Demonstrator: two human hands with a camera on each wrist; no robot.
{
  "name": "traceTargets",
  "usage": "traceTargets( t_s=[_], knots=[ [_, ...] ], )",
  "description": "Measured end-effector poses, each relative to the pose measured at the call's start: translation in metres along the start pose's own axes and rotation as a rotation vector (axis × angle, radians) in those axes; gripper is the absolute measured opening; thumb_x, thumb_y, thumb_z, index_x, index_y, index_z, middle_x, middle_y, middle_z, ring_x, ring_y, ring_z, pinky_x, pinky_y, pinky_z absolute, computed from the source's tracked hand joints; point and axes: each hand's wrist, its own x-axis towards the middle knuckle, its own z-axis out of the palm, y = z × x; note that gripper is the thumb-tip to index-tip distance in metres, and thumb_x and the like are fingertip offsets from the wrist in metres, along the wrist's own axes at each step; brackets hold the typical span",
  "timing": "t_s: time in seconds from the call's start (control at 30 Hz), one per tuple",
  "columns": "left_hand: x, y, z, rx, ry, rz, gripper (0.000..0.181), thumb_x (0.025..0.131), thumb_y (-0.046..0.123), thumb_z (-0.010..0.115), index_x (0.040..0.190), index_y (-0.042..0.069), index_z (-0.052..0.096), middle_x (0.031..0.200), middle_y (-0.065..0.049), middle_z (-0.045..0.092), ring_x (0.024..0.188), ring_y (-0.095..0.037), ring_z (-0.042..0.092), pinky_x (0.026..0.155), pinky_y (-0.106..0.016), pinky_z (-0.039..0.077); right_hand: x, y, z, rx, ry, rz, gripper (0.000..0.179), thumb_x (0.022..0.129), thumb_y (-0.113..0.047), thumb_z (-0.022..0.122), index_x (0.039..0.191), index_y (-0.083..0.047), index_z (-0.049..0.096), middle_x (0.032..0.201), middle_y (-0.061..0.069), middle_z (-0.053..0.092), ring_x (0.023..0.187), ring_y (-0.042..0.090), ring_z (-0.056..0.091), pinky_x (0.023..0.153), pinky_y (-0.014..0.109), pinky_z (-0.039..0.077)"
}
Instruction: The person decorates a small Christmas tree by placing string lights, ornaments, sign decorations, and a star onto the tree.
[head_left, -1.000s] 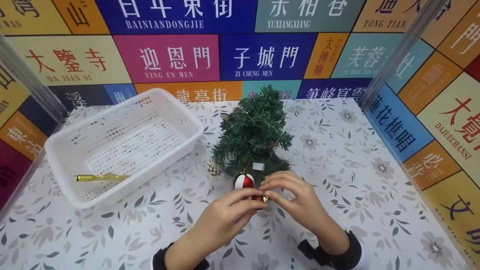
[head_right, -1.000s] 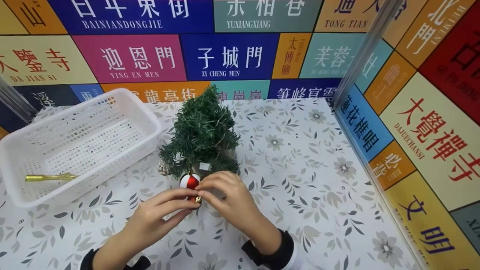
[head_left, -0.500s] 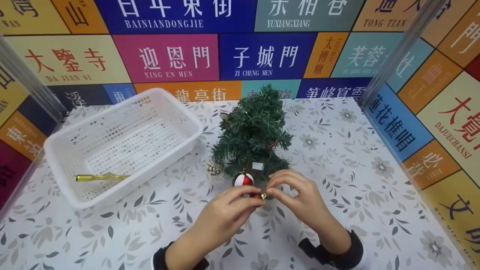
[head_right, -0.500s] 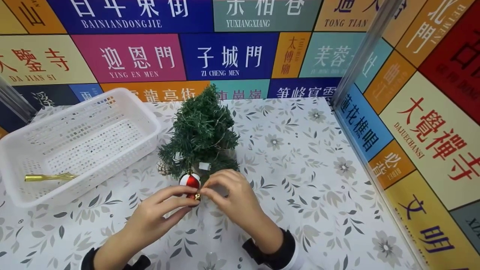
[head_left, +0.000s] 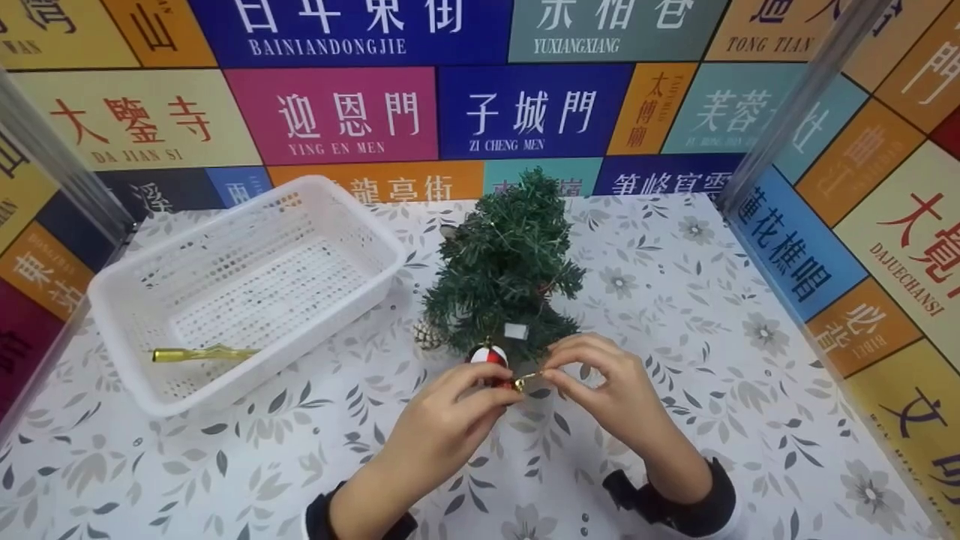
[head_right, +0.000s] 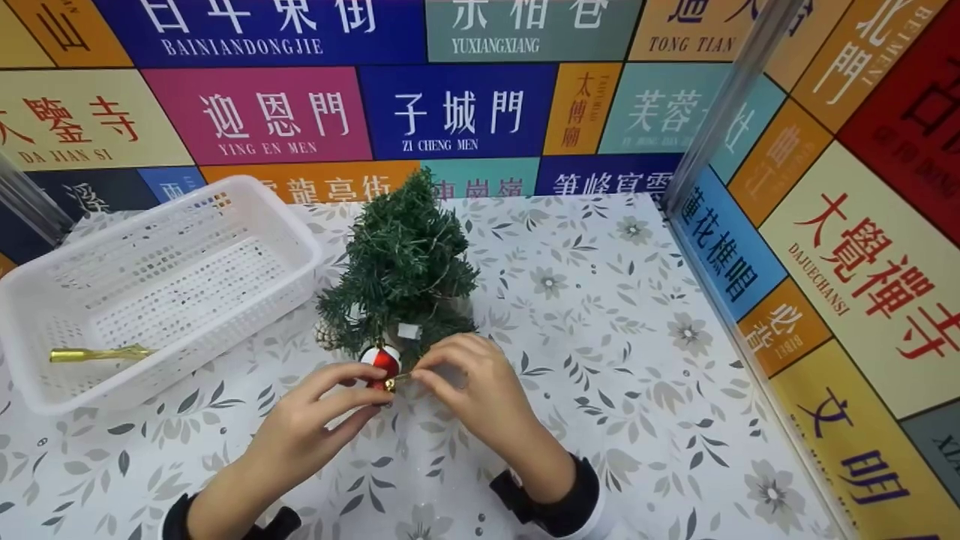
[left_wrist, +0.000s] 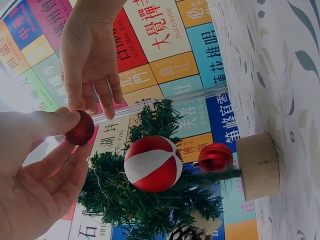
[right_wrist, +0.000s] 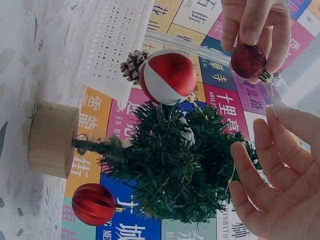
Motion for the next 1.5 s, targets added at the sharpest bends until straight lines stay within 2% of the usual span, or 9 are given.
traceTargets(
  t_s=[0.2, 0.33, 0.4, 0.63, 0.8, 0.97, 1.2, 1.37, 1.5],
  knots=[
    [-0.001, 0.001, 0.005, -0.009, -0.034, 0.003, 0.013, 0.087, 0.012, 0.072, 0.099, 0.016, 0.074, 0.110, -0.002, 0.066, 0.100, -0.016, 0.064, 0.090, -0.025, 0.053, 0.000, -0.001, 0.002, 0.023, 0.007, -0.006, 0.019, 0.072, 0.002, 0.079, 0.084, -0.011, 0.071, 0.091, 0.008, 0.071, 0.090, 0.016, 0.065, 0.077, 0.015, 0.050],
    [-0.002, 0.000, 0.008, 0.000, -0.047, 0.028, 0.014, 0.085, 0.016, 0.075, 0.098, 0.017, 0.074, 0.111, -0.002, 0.065, 0.100, -0.014, 0.065, 0.086, -0.026, 0.054, -0.001, -0.003, 0.005, 0.033, 0.007, -0.008, 0.018, 0.072, 0.001, 0.079, 0.083, -0.010, 0.071, 0.090, 0.008, 0.071, 0.089, 0.016, 0.065, 0.078, 0.015, 0.050],
    [-0.001, 0.000, 0.008, 0.016, -0.033, 0.030, 0.013, 0.082, 0.020, 0.077, 0.095, 0.018, 0.073, 0.109, 0.000, 0.066, 0.097, -0.013, 0.065, 0.083, -0.026, 0.055, -0.002, -0.004, 0.005, 0.029, 0.004, -0.002, 0.018, 0.072, 0.001, 0.079, 0.083, -0.011, 0.071, 0.090, 0.007, 0.070, 0.089, 0.015, 0.065, 0.077, 0.016, 0.051],
    [0.015, 0.003, 0.012, 0.098, 0.038, -0.082, 0.024, 0.082, 0.034, 0.075, 0.096, 0.016, 0.068, 0.095, 0.005, 0.068, 0.083, -0.007, 0.065, 0.075, -0.020, 0.054, -0.003, -0.007, 0.004, 0.041, 0.007, -0.001, 0.020, 0.071, 0.001, 0.079, 0.083, -0.012, 0.071, 0.091, 0.006, 0.071, 0.089, 0.014, 0.065, 0.075, 0.017, 0.050],
    [0.025, 0.005, 0.018, 0.158, 0.061, -0.056, 0.017, 0.080, 0.030, 0.077, 0.090, 0.017, 0.072, 0.089, 0.005, 0.070, 0.079, -0.009, 0.066, 0.073, -0.020, 0.055, -0.002, -0.006, 0.003, 0.055, 0.019, -0.025, 0.019, 0.070, 0.003, 0.079, 0.083, -0.009, 0.071, 0.090, 0.008, 0.071, 0.089, 0.016, 0.065, 0.081, 0.014, 0.050],
    [0.028, 0.004, 0.018, 0.145, 0.079, -0.063, 0.010, 0.080, 0.025, 0.078, 0.084, 0.018, 0.072, 0.085, 0.007, 0.070, 0.075, -0.008, 0.066, 0.068, -0.019, 0.054, -0.001, -0.005, 0.003, 0.061, 0.030, -0.038, 0.019, 0.069, 0.004, 0.079, 0.083, -0.007, 0.071, 0.089, 0.010, 0.071, 0.090, 0.017, 0.066, 0.083, 0.014, 0.050],
    [0.031, 0.000, 0.015, 0.067, 0.060, -0.125, 0.007, 0.085, 0.025, 0.074, 0.085, 0.018, 0.073, 0.085, 0.006, 0.070, 0.078, -0.008, 0.066, 0.070, -0.020, 0.054, 0.001, 0.001, 0.003, 0.020, 0.032, -0.047, 0.019, 0.070, 0.003, 0.080, 0.083, -0.009, 0.072, 0.089, 0.009, 0.071, 0.089, 0.018, 0.065, 0.083, 0.013, 0.049],
    [0.036, -0.005, 0.013, 0.102, 0.077, -0.161, 0.008, 0.085, 0.025, 0.074, 0.088, 0.017, 0.074, 0.087, 0.006, 0.071, 0.078, -0.008, 0.066, 0.069, -0.019, 0.054, 0.007, 0.008, 0.004, -0.039, 0.038, -0.061, 0.018, 0.072, 0.000, 0.080, 0.085, -0.009, 0.072, 0.090, 0.007, 0.071, 0.088, 0.020, 0.066, 0.089, 0.015, 0.048],
    [0.047, -0.011, 0.010, 0.168, 0.092, -0.156, 0.009, 0.086, 0.024, 0.073, 0.089, 0.016, 0.075, 0.087, 0.005, 0.072, 0.076, -0.009, 0.067, 0.068, -0.019, 0.055, 0.018, 0.012, 0.005, -0.102, 0.066, -0.076, 0.015, 0.075, -0.002, 0.079, 0.086, -0.011, 0.072, 0.090, 0.005, 0.071, 0.090, 0.021, 0.065, 0.089, 0.021, 0.048]
  ],
)
